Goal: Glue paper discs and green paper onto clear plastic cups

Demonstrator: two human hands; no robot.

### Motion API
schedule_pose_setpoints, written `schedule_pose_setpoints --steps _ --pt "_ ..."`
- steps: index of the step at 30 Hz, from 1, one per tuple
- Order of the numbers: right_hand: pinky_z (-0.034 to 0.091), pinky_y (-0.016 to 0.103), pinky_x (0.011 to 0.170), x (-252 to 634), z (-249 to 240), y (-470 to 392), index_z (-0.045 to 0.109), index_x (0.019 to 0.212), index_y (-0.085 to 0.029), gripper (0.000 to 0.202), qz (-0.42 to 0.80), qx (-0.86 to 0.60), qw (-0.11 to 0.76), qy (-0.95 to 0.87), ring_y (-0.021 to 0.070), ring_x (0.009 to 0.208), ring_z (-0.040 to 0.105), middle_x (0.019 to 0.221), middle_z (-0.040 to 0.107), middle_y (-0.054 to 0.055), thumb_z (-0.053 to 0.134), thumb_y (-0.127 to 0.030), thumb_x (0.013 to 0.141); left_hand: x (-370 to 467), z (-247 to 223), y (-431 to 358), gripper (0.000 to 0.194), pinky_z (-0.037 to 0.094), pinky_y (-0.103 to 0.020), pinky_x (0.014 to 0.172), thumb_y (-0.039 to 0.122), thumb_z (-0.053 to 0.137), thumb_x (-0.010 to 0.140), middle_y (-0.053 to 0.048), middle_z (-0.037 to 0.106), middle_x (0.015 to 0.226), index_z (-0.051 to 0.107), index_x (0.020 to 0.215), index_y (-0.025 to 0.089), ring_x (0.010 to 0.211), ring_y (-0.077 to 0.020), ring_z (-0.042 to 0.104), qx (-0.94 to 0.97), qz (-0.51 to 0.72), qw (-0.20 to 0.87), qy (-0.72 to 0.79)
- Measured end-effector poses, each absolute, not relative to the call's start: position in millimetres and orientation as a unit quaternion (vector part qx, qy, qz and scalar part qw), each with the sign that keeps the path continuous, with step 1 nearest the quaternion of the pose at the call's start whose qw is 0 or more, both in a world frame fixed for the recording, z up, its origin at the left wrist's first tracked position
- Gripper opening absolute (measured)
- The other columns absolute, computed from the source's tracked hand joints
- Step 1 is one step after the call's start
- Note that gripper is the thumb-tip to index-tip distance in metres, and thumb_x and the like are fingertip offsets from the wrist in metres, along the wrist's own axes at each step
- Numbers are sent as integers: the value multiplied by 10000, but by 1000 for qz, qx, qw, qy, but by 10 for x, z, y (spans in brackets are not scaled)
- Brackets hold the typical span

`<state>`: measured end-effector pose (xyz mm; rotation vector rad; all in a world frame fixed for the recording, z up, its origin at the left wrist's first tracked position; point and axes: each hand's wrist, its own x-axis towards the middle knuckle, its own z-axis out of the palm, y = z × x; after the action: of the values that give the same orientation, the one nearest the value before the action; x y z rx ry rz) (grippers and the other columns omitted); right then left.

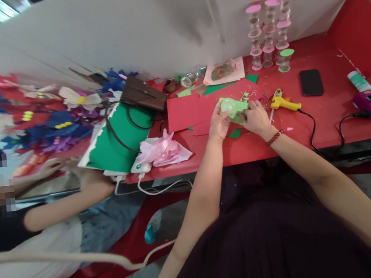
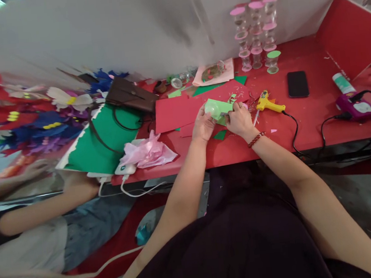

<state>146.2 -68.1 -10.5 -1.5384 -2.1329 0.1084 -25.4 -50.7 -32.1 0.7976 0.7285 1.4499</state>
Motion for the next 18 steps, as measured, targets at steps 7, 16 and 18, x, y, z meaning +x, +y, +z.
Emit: schedule_pose_setpoints --steps 7,16,18 --pt "513 316 729 1434 -229 -533 701 1005 -198 213 311 -501 470 -657 192 749 637 840 716 52 523 -298 946 -183 -296 -547 518 511 -298 914 275 946 577 24 742 973 650 1002 258 971 -171 706 379 608 614 330" --pt "484 291 679 1522 -213 -525 589 803 -242 90 348 -492 513 -611 170 679 619 702 629 -10 589 -313 858 -73 -299 -564 587 517 -279 897 281 981 532 21 736 956 647 1014 251 998 -177 712 400 594 603 351" --pt "467 282 645 1514 -223 -518 584 800 -241 62 360 -496 511 -603 158 625 601 656 594 -29 580 -274 852 -79 -292 -573 607 525 -283 906 286 987 528 11 747 981 660 1039 250 1036 -190 719 403 591 606 347"
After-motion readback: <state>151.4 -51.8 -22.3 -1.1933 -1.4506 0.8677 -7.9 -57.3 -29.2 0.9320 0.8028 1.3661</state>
